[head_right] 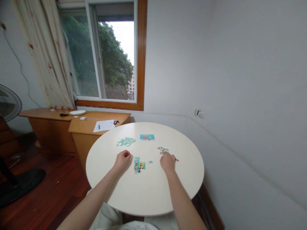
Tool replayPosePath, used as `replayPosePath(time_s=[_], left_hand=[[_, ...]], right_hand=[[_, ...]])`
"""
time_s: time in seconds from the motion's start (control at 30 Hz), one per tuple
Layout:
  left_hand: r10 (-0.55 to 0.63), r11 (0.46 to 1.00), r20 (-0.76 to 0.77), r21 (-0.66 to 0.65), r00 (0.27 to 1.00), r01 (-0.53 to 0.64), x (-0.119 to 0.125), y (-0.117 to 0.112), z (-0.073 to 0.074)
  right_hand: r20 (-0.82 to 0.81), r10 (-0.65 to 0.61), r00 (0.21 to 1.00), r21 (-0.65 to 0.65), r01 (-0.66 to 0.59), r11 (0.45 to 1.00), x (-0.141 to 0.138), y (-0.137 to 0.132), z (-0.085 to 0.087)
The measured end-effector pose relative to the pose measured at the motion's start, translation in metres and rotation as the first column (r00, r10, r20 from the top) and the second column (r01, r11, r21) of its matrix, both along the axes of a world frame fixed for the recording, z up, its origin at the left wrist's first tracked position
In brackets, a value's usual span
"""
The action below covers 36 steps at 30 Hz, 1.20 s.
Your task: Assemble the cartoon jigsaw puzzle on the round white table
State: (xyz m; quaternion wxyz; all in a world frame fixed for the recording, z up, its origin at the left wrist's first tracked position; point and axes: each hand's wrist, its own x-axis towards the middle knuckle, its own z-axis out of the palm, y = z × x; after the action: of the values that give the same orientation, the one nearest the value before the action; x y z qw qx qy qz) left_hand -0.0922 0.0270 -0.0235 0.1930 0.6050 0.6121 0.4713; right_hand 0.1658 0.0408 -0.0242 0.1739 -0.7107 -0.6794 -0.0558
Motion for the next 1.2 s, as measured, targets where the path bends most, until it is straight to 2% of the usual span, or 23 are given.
replayPosePath(time_s=[0.27,0.77,0.93,1.2], left_hand=[[0.000,0.999,-0.023,-0.032,1.000,-0.001,0.002,-0.007,0.009],[-0.029,0.998,-0.054,-0.052,0.998,0.026,0.004,-0.007,0.008],[-0.011,0.999,-0.046,-0.052,0.999,0.009,0.004,-0.008,0.009],[-0.006,0.998,-0.142,-0.055,0.990,-0.002,0.002,-0.005,0.003]], right_hand=[[-0.044,0.076,0.996,0.020,-0.075,0.997,0.001,-0.003,0.004],[0.011,0.107,0.994,0.045,-0.107,0.993,-0.001,-0.005,0.009],[0.021,0.081,0.997,0.038,-0.081,0.996,-0.001,-0.006,0.011],[0.008,0.074,0.997,0.039,-0.074,0.996,-0.002,-0.007,0.011]])
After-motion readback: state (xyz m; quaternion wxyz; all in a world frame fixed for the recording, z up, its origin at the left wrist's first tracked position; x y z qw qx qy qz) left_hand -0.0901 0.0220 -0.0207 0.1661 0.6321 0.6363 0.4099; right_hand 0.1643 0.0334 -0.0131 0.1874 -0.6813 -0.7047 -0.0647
